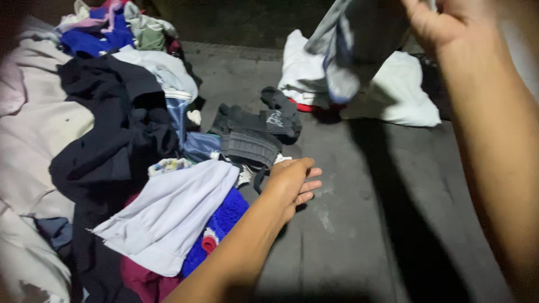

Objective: The person folds a white long-sleeved shirt, a grey t-shirt, a white undershirt, and a pair of black shorts on a dark table. Each item is smoothed, folded into a compact rectangle, and stacked on top of the previous one.

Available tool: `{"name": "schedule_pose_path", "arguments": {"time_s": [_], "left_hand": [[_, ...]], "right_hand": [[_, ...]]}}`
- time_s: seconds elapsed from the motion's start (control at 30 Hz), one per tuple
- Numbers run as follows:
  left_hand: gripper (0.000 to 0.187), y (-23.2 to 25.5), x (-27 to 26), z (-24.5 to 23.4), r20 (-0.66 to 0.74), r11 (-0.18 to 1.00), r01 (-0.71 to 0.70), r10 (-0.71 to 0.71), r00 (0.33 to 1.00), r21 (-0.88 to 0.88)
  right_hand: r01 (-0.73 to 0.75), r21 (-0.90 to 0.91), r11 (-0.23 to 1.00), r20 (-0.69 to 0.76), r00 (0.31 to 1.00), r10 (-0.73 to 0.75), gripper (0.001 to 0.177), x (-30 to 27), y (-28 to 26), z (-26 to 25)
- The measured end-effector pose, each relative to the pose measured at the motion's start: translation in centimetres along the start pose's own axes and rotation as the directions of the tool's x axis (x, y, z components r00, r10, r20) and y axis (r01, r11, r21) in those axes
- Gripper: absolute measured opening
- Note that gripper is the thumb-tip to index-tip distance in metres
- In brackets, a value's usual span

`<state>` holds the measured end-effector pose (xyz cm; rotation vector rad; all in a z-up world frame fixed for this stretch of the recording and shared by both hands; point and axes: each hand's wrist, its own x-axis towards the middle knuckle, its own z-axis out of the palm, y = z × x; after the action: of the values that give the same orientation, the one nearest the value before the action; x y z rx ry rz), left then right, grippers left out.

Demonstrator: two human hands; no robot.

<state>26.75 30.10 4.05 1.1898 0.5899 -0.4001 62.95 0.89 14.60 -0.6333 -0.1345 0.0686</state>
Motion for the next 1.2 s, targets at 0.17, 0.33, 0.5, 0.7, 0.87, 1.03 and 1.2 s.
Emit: {"name": "schedule_pose_path", "arguments": {"time_s": [0.17,0.33,0.5,0.7,0.87,1.03,1.2], "left_hand": [[0.043,-0.9,-0.4,1.6,0.043,1.0,-0.009,0.009,0.999,-0.002],[0.043,-1.2,-0.3,1.3,0.056,1.0,0.01,-0.01,0.998,-0.011],[0.044,-1.1,0.1,-0.5,0.026,1.0,-0.002,0.002,1.0,-0.002],[0.042,-0.9,0.8,-2.1,-0.034,0.999,0.029,-0.029,0.999,-0.02],[0.042,-1.1,1.0,-2.5,-0.036,1.0,0.027,-0.028,0.999,-0.015],[0.039,-1.0,1.7,-2.3,-0.036,0.999,0.031,-0.032,0.999,-0.031],[0.034,-1.5,2.1,-2.8,-0.07,0.996,-0.065,0.068,0.995,0.055]], "right_hand": [[-0.023,-0.033,0.999,-0.097,0.995,0.02,0.044,-4.5,-0.2,-1.4],[-0.137,-0.012,0.99,-0.218,0.967,0.131,0.043,-4.0,4.4,-3.4],[-0.298,0.036,0.954,-0.329,0.898,0.293,0.042,-1.6,11.3,-5.4],[-0.45,0.081,0.889,-0.421,0.794,0.44,0.041,-1.0,19.8,-9.7],[-0.502,0.097,0.859,-0.449,0.748,0.488,0.04,-2.8,23.0,-10.7],[-0.53,-0.056,0.846,-0.447,0.771,0.453,0.036,-4.5,22.0,-8.0],[-0.695,-0.398,0.599,-0.45,0.717,0.533,0.02,-10.3,23.4,-4.4]]}}
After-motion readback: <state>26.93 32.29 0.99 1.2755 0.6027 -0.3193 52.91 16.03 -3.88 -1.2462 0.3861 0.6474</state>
